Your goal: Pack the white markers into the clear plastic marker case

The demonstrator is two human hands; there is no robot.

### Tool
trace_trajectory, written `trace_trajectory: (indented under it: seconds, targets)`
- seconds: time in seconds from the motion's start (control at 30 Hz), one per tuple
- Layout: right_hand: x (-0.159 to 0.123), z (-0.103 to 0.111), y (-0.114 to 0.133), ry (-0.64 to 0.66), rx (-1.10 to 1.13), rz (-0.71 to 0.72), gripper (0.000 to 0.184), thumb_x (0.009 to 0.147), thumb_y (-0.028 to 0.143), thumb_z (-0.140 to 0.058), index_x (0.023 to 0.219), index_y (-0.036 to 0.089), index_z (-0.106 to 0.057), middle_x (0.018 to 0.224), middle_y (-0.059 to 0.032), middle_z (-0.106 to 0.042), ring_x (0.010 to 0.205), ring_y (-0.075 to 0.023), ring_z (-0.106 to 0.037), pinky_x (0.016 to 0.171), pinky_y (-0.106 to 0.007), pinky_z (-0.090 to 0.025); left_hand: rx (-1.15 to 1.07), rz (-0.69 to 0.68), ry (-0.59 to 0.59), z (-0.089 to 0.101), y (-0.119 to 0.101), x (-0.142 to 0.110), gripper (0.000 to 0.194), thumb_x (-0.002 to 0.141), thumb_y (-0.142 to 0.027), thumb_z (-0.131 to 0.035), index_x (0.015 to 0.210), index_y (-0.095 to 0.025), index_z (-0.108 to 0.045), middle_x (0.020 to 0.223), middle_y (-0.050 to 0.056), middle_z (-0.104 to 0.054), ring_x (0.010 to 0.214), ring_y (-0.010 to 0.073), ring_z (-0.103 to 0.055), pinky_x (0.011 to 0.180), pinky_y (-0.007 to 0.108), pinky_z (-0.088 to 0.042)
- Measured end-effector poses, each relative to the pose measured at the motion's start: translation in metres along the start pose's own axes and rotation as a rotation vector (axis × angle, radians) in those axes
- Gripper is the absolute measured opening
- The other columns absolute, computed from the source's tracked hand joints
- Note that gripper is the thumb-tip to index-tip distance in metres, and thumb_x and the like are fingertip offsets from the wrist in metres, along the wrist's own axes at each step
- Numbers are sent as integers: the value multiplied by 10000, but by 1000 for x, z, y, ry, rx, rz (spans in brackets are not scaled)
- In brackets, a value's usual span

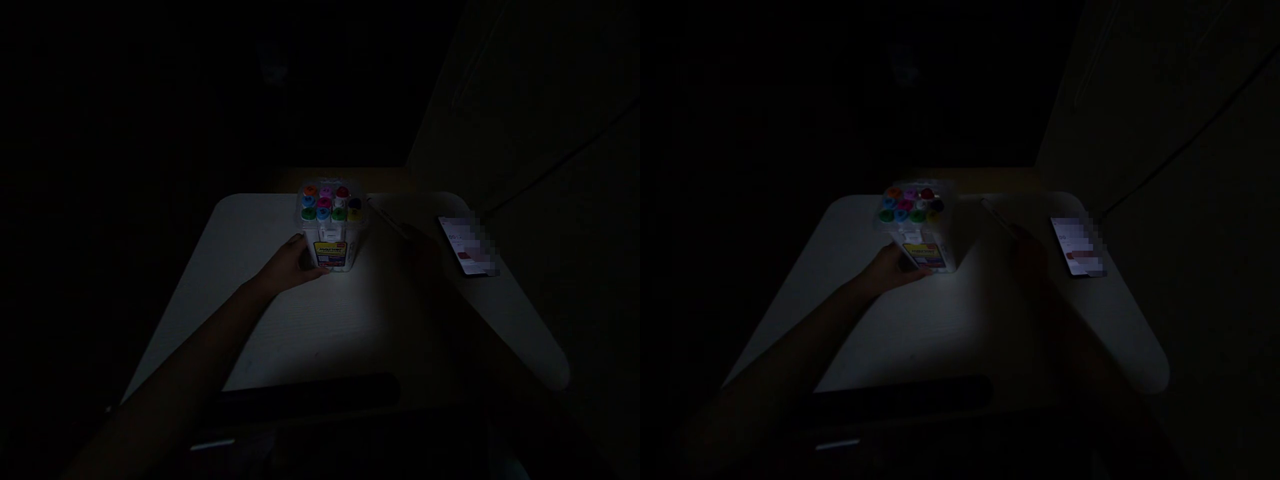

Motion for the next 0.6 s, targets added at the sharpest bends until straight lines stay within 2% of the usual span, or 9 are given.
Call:
trace_trajectory:
  seconds: [0.2,0.6]
  targets:
    - [0,-3,0,-4,-1,24,499,830,153,-397,1317,116,-500,1316,-104,-539,1223,-235,-499,1075,-386,-357,25,14,17,0,2,1,568,661,-520,-667,1082,-158,-549,1107,110,-617,1081,292,-576,912,440,-487]
    - [-3,-1,5,-1,35,21,495,839,170,-378,1317,124,-498,1296,-97,-556,1189,-230,-527,1059,-393,-386,12,15,21,0,2,3,528,662,-513,-672,1045,-165,-567,1023,102,-650,1066,294,-590,905,459,-494]
Point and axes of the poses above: each hand's wrist, its own x-axis towards the middle knuckle, its own z-axis out of the back of the hand, y = z × x, the point moved 3 cm from there along x, towards the middle knuckle
